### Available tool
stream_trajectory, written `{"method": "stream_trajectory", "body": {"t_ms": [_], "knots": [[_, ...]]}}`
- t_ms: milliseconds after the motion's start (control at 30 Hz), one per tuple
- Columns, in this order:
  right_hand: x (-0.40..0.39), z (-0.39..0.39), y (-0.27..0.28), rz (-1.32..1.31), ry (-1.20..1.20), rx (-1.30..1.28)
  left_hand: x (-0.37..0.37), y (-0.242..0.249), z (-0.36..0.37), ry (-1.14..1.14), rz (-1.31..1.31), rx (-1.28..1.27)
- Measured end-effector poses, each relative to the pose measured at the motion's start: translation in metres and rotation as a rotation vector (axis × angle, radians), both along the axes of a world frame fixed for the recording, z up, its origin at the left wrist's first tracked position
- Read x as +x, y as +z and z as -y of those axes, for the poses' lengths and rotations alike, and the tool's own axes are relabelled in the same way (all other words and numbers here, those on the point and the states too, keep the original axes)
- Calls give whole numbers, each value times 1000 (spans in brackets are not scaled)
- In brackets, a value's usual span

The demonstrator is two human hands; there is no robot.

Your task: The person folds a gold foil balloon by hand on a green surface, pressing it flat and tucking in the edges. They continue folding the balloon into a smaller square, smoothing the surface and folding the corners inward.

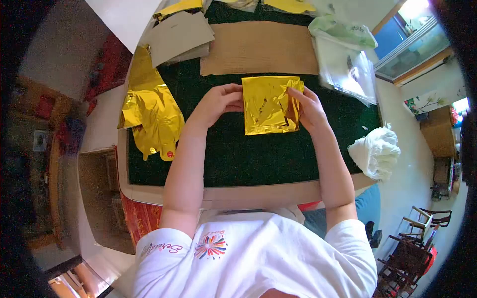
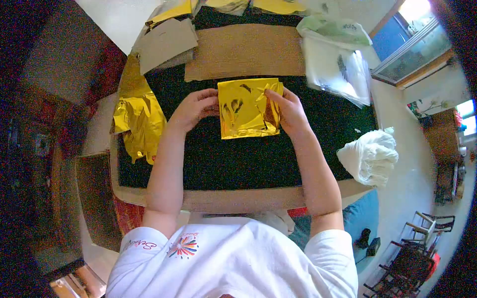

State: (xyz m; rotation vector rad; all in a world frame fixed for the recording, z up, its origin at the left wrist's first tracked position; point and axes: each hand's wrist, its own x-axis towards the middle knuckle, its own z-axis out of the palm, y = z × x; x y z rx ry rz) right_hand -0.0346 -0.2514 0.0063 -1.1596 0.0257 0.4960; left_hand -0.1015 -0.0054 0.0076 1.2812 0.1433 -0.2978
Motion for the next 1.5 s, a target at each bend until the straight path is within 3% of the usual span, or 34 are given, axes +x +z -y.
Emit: {"method": "stream_trajectory", "body": {"t_ms": [100,167,233,300,400,733,1000,1267,1333,1367,1433,1500], "knots": [[-3,-1,-1,-8,28,-36,-5,-1,2,-18,38,105],[-5,-1,2,30,111,-2,-7,-1,6,85,176,237],[-8,-3,1,43,87,-35,-9,4,5,91,190,203],[-9,-5,0,57,107,-12,-4,3,-1,174,-106,-93],[-7,-9,-13,87,87,-45,-4,-7,11,198,-54,107],[3,2,-17,150,68,-279,-1,-9,-1,174,-13,233],[2,0,-18,155,139,-296,-4,-6,-8,96,-74,367],[0,10,-16,156,189,-295,-14,-15,-3,66,-55,339],[-12,15,-10,525,101,-541,-23,-14,1,78,-69,322],[-22,20,-7,526,102,-540,-26,-14,1,79,-68,323],[-54,30,21,1385,239,-876,-28,-14,1,96,-105,318],[-88,36,33,1430,485,-955,-29,-13,4,101,-117,329]]}}
